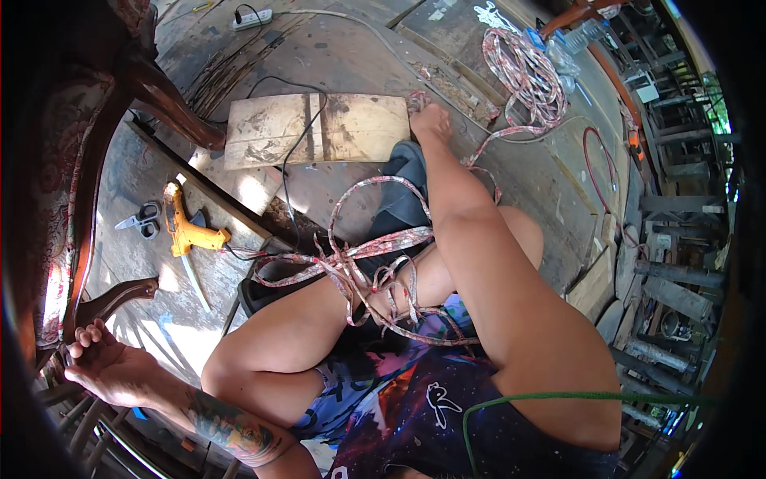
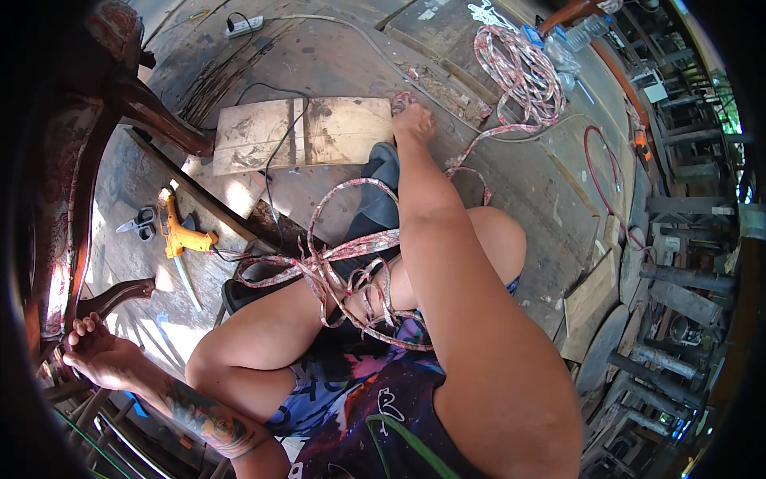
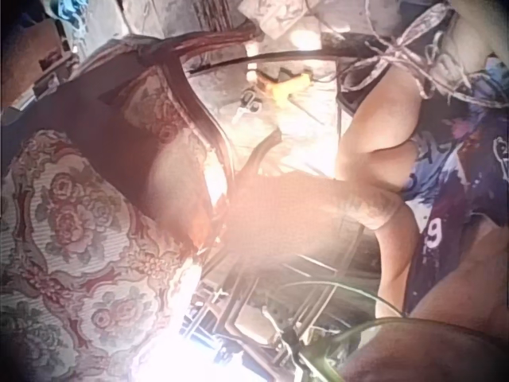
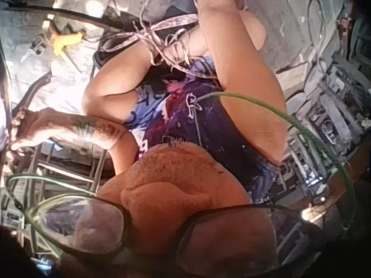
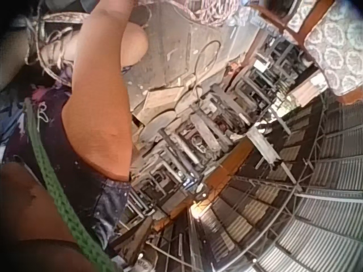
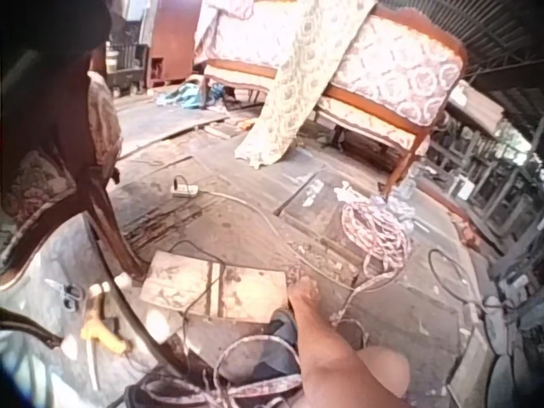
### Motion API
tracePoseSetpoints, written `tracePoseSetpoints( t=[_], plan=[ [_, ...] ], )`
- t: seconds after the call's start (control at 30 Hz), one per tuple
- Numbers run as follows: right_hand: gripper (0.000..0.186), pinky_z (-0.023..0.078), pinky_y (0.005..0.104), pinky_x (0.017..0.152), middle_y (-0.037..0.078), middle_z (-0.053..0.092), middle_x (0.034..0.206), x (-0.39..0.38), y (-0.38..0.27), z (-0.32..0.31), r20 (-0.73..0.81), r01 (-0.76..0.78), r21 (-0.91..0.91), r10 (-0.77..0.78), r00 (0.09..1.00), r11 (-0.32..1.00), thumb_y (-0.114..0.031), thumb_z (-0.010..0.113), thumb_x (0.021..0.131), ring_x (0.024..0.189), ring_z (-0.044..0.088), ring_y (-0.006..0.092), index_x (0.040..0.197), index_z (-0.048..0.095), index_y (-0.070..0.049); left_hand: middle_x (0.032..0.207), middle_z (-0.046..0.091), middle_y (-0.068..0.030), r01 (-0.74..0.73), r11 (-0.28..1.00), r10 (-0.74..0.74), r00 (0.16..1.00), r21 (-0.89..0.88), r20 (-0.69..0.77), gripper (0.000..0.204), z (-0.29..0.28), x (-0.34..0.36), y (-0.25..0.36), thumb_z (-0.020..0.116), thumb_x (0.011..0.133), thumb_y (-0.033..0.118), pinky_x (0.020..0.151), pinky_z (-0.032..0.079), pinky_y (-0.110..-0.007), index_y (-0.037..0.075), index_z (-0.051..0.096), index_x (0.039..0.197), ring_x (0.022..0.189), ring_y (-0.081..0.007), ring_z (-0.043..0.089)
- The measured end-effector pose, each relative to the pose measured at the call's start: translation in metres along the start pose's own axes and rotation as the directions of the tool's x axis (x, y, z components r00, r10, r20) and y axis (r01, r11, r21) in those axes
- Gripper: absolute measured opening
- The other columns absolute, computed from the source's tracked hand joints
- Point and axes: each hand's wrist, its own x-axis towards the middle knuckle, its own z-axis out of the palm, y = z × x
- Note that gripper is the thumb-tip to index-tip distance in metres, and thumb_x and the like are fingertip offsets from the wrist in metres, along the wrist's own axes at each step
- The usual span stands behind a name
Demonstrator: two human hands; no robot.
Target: The recorder is applying a decorative fabric trim to the edge of a chair seat using a hot glue gun.
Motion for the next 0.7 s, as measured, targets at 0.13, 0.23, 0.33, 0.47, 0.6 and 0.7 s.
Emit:
tracePoseSetpoints(
  t=[0.13,0.23,0.33,0.47,0.6,0.7],
  plan=[
    [0.032,0.054,0.0467,0.099,0.022,0.071,0.122,0.035,0.026,0.012,0.060,-0.195,0.203,0.186,0.981,0.960,-0.022,0.068,0.086,0.116,0.067,0.0389,0.111,0.076,-0.003,0.087,0.060,-0.0109,-0.058,0.994,0.065,0.995,0.095,-0.073,0.042,0.022,-0.004,-0.004,0.052,0.108,0.041,0.087,0.053,-0.040,0.001,0.061,0.095,0.082,-0.0228,0.058],
    [0.028,0.058,0.0407,0.077,0.020,0.073,0.106,0.052,0.044,0.011,-0.076,-0.180,0.439,0.237,0.969,0.880,-0.017,0.071,0.083,0.096,0.071,0.0320,0.105,0.074,0.001,0.087,0.060,-0.0102,-0.054,0.994,0.060,0.996,0.093,-0.070,0.043,0.040,-0.004,-0.018,0.053,0.107,0.042,0.084,0.053,-0.037,0.001,0.061,0.095,0.081,-0.0209,0.058],
    [0.022,0.061,0.0341,0.057,0.016,0.073,0.090,0.007,0.010,-0.001,-0.092,-0.051,0.778,0.193,0.977,0.627,-0.009,0.074,0.083,0.075,0.071,0.0222,0.099,0.070,0.005,0.088,0.062,-0.0097,-0.079,0.980,0.100,0.989,0.183,-0.109,0.042,0.066,-0.018,-0.013,0.054,0.108,0.040,0.082,0.052,-0.034,0.001,0.062,0.095,0.081,-0.0183,0.058],
    [0.025,0.060,0.0306,0.060,0.013,0.069,0.082,-0.082,-0.053,-0.074,0.098,-0.057,0.969,-0.159,0.982,0.240,-0.001,0.070,0.086,0.070,0.068,0.0148,0.108,0.063,0.008,0.094,0.064,-0.0074,-0.074,0.901,0.082,0.997,0.428,0.000,0.034,0.089,-0.037,-0.018,0.054,0.109,0.031,0.081,0.051,-0.029,-0.001,0.064,0.105,0.084,-0.0154,0.060],
    [0.023,0.059,0.0272,0.058,0.012,0.071,0.085,-0.153,-0.086,-0.151,0.286,-0.095,0.934,-0.561,0.777,0.344,-0.002,0.070,0.089,0.069,0.068,0.0138,0.110,0.065,0.007,0.120,0.070,-0.0087,-0.065,0.868,-0.132,0.925,0.492,0.355,0.029,0.144,-0.068,-0.047,0.068,0.098,0.004,0.090,0.053,-0.029,0.001,0.066,0.127,0.102,-0.0153,0.066],
    [0.022,0.058,0.0250,0.057,0.010,0.072,0.086,-0.194,-0.100,-0.180,0.407,-0.082,0.895,-0.726,0.554,0.439,-0.004,0.072,0.091,0.069,0.067,0.0120,0.110,0.067,0.006,0.146,0.055,-0.0189,-0.322,0.814,-0.176,0.657,0.484,0.733,0.067,0.194,-0.088,-0.045,0.077,0.083,0.000,0.106,0.049,-0.045,0.018,0.059,0.146,0.135,-0.0361,0.053]
  ],
)
